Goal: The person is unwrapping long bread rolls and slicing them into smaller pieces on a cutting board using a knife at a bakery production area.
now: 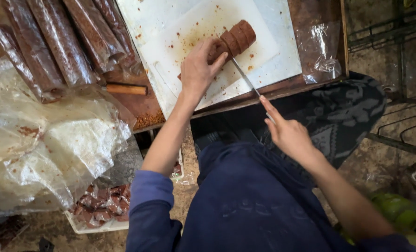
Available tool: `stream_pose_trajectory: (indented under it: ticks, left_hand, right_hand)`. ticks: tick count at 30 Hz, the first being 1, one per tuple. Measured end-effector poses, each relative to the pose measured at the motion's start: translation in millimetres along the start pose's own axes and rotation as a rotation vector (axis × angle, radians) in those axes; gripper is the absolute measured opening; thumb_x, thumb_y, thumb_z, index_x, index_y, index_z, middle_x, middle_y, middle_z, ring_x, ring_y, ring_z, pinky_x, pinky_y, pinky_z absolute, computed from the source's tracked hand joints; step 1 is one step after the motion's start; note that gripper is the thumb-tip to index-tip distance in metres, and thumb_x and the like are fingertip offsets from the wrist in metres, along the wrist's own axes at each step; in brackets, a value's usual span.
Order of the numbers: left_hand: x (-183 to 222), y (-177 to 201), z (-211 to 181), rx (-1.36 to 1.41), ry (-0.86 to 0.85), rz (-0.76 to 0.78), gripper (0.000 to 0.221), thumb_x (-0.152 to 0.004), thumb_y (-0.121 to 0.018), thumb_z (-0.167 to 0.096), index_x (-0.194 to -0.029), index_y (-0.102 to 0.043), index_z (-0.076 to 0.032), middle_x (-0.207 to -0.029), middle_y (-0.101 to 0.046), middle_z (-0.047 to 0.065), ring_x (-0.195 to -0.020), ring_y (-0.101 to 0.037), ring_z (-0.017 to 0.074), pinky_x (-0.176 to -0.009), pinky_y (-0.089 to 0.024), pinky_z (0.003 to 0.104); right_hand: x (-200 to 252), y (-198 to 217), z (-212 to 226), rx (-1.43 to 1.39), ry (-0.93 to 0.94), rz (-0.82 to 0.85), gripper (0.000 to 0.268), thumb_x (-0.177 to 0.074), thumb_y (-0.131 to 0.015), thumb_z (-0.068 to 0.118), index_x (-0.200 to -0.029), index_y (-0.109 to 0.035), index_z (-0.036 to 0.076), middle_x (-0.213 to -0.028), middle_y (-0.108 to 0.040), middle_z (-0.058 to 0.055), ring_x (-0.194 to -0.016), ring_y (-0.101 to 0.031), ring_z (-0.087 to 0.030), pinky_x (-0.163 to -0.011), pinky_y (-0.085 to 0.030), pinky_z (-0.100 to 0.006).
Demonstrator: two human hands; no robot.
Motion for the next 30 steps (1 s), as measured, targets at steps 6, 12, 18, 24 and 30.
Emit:
stream_pose_trajectory:
  ticks: [6, 12, 18, 24, 30]
  left_hand:
    - [22, 15, 1, -0.082, 0.152, 0.211, 0.048, -0.091, -0.076, -0.029, -0.134, -0.055, -0.032, -0.131, -0.065, 0.009, -0.117, -0.066, 0.0394, -0.097, -0.054, 0.055]
    - [23, 8, 15, -0.095, 0.025, 0.051, 0.041, -0.089, -0.074, -0.040, -0.126, -0.058, -0.033, -0.122, -0.065, 0.001, -0.109, -0.068, 0.0309, -0.091, -0.057, 0.046]
    - [24, -7, 32, -0.064, -0.018, 0.005, 0.040, -0.087, -0.075, -0.043, -0.123, -0.061, -0.033, -0.118, -0.065, 0.001, -0.108, -0.068, 0.0283, -0.090, -0.057, 0.042]
    - [20, 11, 15, -0.065, -0.007, -0.012, 0.034, -0.088, -0.072, -0.039, -0.120, -0.059, -0.035, -0.112, -0.063, 0.000, -0.101, -0.069, 0.0291, -0.086, -0.058, 0.044]
    - [25, 12, 7, -0.107, -0.002, -0.093, 0.029, -0.093, -0.070, -0.042, -0.119, -0.060, -0.033, -0.109, -0.065, 0.000, -0.099, -0.071, 0.0274, -0.084, -0.058, 0.040]
  right_hand:
    - [34, 69, 32, 0.019, -0.061, -0.022, 0.064, -0.102, -0.049, 0.029, -0.162, -0.033, 0.042, -0.098, -0.077, -0.028, -0.083, -0.074, -0.051, -0.071, -0.060, -0.059]
    - [23, 67, 49, 0.001, -0.005, -0.050, 0.063, -0.102, -0.049, 0.028, -0.162, -0.034, 0.043, -0.095, -0.079, -0.019, -0.080, -0.075, -0.047, -0.067, -0.060, -0.057]
    - [6, 67, 62, -0.035, -0.012, 0.041, 0.064, -0.101, -0.049, 0.026, -0.163, -0.033, 0.036, -0.107, -0.077, -0.024, -0.087, -0.072, -0.054, -0.072, -0.056, -0.066]
    - [-91, 80, 127, -0.143, 0.177, -0.089, 0.063, -0.108, -0.046, 0.024, -0.165, -0.022, 0.038, -0.086, -0.072, -0.035, -0.084, -0.068, -0.061, -0.072, -0.054, -0.067]
    - [-77, 29, 80, -0.152, 0.094, -0.058, 0.062, -0.107, -0.048, 0.023, -0.165, -0.028, 0.032, -0.080, -0.069, -0.040, -0.080, -0.069, -0.061, -0.072, -0.056, -0.064]
Point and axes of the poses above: each hand's wrist, its own x-axis away from the middle knuckle, its own y-axis out of the back of the hand, z = x × y, the point moved 2 cm from there along -x, towards the middle knuckle
